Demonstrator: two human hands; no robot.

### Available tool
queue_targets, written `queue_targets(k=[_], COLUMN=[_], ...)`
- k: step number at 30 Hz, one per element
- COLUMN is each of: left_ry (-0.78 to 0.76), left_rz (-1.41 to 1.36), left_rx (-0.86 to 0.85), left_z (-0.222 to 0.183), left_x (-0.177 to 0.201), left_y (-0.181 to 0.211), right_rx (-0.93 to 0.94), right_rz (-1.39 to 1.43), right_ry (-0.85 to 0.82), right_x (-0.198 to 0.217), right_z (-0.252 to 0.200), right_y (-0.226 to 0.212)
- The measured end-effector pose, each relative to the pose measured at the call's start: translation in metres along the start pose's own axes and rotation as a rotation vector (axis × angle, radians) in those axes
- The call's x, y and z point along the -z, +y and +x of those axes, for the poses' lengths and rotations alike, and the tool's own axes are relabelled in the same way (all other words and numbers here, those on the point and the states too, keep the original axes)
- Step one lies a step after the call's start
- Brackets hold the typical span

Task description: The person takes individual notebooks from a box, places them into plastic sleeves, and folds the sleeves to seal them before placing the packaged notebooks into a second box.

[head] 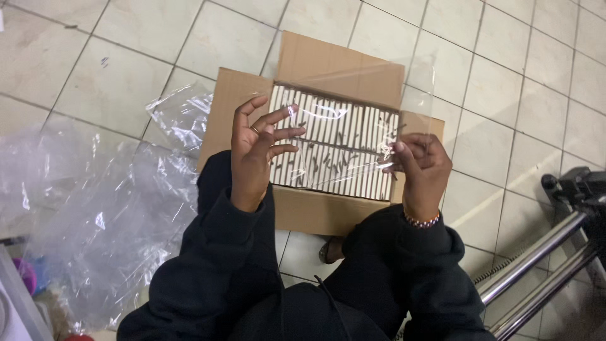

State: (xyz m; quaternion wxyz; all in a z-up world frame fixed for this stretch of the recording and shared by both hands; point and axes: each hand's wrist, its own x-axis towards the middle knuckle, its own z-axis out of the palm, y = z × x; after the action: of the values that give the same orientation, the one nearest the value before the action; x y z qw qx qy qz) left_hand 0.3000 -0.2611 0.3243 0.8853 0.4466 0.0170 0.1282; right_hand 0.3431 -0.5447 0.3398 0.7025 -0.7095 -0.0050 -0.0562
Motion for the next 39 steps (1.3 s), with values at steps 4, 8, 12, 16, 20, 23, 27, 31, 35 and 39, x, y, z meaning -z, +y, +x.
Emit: queue_targets(k=[4, 8, 12, 16, 20, 23, 27, 31, 35, 39], left_ry=[-0.137, -0.189, -0.346, -0.355, -0.148, 0.138, 0.270, 0.244, 0.164, 0.153], left_rz=[0.548, 1.343, 1.656, 1.614, 1.283, 1.091, 1.075, 1.114, 1.206, 1.274], left_rx=[-0.156, -0.688, -1.048, -0.996, -0.489, -0.346, -0.250, -0.236, -0.174, -0.132], left_z=[0.020, 0.053, 0.083, 0.104, 0.126, 0.134, 0.135, 0.127, 0.116, 0.100], left_x=[-0.039, -0.043, -0.035, -0.037, -0.030, -0.025, -0.014, -0.015, -0.009, 0.002], left_y=[-0.007, -0.063, -0.131, -0.139, -0.130, -0.136, -0.168, -0.205, -0.247, -0.289], right_rx=[-0.075, -0.131, -0.210, -0.256, -0.319, -0.312, -0.221, -0.195, -0.129, -0.148], right_rz=[0.022, 0.001, 0.002, 0.144, 0.233, -0.113, -0.698, -0.852, -1.000, -1.094], right_ry=[-0.023, -0.077, -0.166, -0.157, -0.240, -0.256, -0.046, 0.037, 0.109, 0.110], right_x=[0.026, 0.059, 0.087, 0.101, 0.101, 0.106, 0.130, 0.149, 0.150, 0.148], right_z=[0.039, 0.068, 0.097, 0.112, 0.114, 0.115, 0.111, 0.102, 0.105, 0.115], right_y=[0.000, 0.018, 0.048, 0.083, 0.130, 0.205, 0.293, 0.319, 0.322, 0.327])
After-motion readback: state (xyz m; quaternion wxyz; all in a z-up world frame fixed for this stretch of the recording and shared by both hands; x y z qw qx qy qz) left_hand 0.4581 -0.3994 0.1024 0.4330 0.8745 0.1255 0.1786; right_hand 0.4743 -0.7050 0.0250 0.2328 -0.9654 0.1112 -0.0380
